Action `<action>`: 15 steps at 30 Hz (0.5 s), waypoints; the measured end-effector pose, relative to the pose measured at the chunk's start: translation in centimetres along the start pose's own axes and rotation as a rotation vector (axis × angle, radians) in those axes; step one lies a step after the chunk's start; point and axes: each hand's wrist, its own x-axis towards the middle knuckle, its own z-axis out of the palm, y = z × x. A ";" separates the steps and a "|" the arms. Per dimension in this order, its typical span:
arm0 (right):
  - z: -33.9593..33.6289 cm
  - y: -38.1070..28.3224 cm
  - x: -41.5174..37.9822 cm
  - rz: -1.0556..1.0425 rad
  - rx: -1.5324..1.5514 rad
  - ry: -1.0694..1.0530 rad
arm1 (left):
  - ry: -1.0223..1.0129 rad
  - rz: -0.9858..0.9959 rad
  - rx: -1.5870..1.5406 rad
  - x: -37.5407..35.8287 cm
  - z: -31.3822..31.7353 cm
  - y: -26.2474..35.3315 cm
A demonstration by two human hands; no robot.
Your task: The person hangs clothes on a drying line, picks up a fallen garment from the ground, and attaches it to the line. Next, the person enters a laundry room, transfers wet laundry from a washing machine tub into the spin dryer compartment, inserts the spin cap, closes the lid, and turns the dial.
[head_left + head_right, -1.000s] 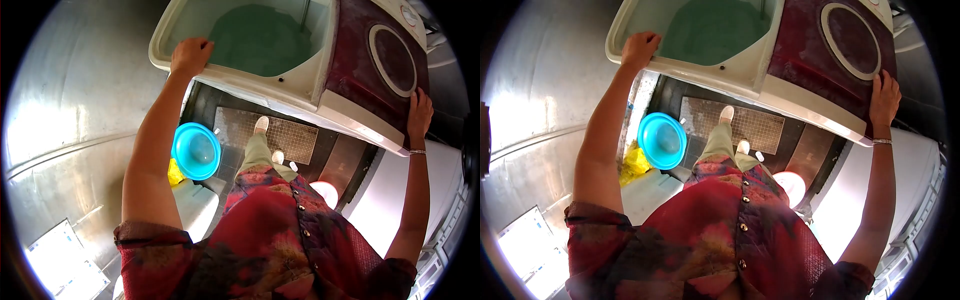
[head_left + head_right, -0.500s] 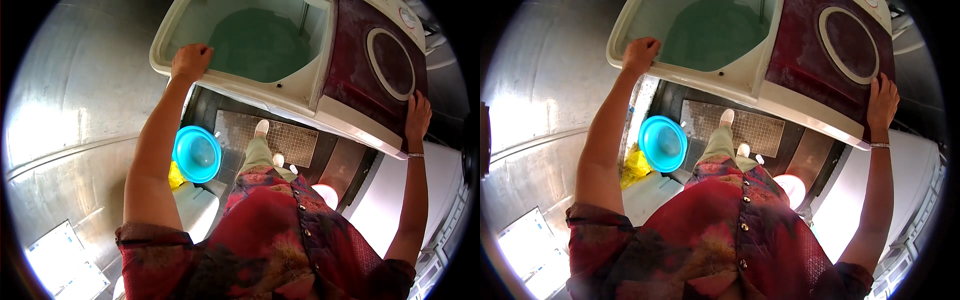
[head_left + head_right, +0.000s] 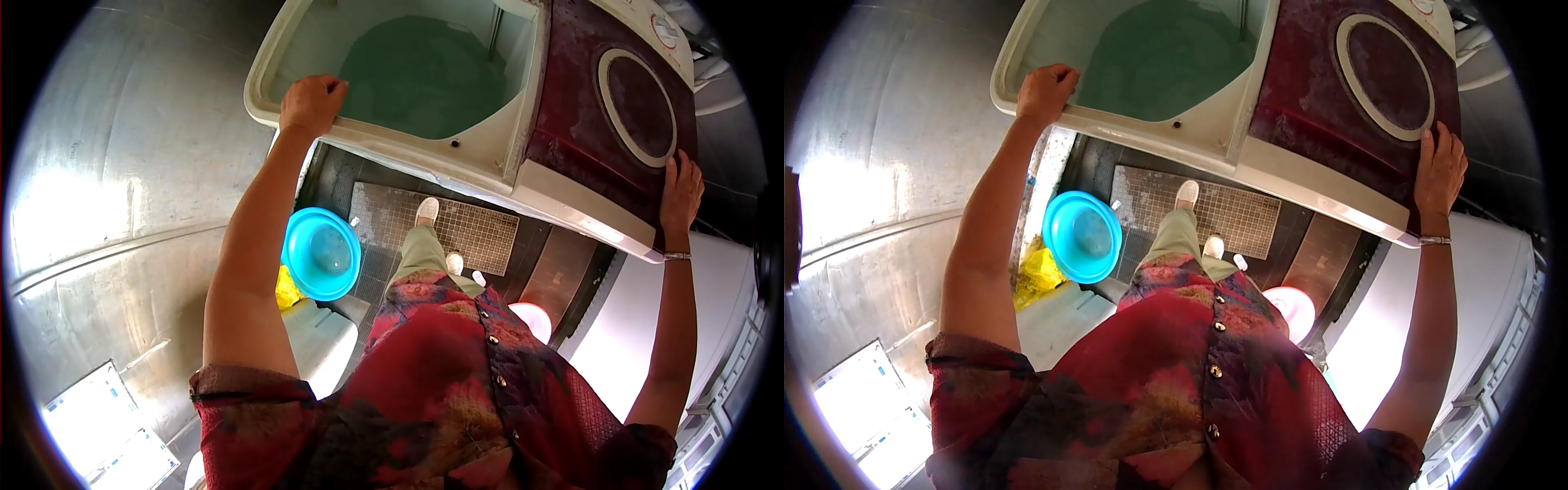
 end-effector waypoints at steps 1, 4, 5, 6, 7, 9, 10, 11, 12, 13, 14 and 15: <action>0.0 0.0 0.0 -0.004 0.003 0.003 | 0.001 -0.005 0.000 0.0 0.1 0.0; -0.1 0.0 0.0 -0.002 0.008 -0.006 | 0.003 -0.004 0.004 0.0 0.0 0.0; -0.1 0.0 0.0 -0.002 0.008 -0.005 | 0.005 0.002 0.009 0.0 0.0 0.0; 0.0 0.0 0.0 0.003 0.003 -0.010 | 0.006 0.003 0.009 0.0 -0.1 0.1; 0.0 0.0 0.0 0.008 -0.003 -0.015 | 0.004 -0.005 0.007 -0.1 -0.1 0.2; -0.1 -0.1 -0.1 0.015 0.000 -0.020 | 0.002 -0.013 0.004 -0.2 -0.2 0.3; -0.1 -0.1 -0.1 0.021 0.002 -0.025 | -0.001 -0.017 -0.002 -0.2 -0.2 0.3; -0.1 -0.1 -0.1 0.022 0.003 -0.024 | -0.004 -0.022 -0.007 -0.2 -0.2 0.4; -0.1 -0.1 -0.1 0.022 0.005 -0.021 | -0.004 -0.022 -0.007 -0.2 -0.1 0.2; 0.0 -0.1 -0.1 0.023 0.008 -0.018 | 0.022 0.001 0.000 -0.1 0.2 0.0; 0.0 0.0 -0.1 0.023 0.008 -0.018 | 0.048 0.024 0.007 0.0 0.3 -0.1; 0.0 0.0 -0.1 0.018 0.004 -0.016 | 0.048 0.025 0.007 0.0 0.4 -0.2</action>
